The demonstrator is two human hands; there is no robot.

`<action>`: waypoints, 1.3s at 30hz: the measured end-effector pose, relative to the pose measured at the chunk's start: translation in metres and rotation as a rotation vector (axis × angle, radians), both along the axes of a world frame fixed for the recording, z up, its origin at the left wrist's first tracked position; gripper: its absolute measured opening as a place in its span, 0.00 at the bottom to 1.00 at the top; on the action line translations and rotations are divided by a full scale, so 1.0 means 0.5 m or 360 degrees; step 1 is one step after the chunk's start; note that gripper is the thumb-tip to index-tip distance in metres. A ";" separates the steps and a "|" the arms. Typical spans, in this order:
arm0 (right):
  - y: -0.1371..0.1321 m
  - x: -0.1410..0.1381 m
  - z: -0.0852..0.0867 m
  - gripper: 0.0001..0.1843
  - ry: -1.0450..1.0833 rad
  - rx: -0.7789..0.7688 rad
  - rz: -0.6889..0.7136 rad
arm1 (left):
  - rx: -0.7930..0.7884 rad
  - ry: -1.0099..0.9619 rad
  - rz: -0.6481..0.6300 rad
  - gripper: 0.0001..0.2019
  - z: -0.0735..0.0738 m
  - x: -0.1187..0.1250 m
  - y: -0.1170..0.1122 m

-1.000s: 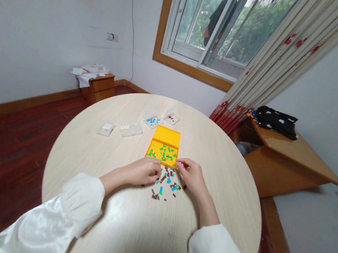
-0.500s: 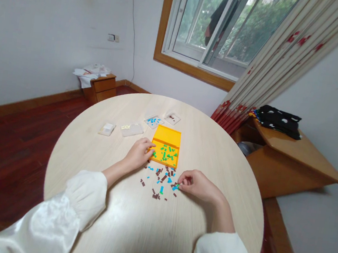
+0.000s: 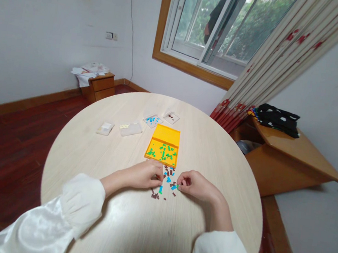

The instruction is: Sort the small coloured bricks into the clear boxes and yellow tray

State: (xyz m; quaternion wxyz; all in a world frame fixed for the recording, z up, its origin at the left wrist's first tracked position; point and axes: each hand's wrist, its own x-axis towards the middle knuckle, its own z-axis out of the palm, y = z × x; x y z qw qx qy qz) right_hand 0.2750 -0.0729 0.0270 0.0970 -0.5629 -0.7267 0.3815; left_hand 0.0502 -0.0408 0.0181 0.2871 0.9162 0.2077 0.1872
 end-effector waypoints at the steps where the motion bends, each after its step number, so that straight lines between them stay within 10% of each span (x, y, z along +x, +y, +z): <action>1: -0.001 0.001 0.000 0.07 -0.0003 -0.0020 -0.0004 | -0.0005 0.0026 -0.0050 0.04 0.000 0.002 -0.004; 39: 0.000 -0.009 0.000 0.07 -0.0212 0.0161 0.0021 | 0.0158 0.0339 -0.0025 0.03 0.014 0.007 -0.025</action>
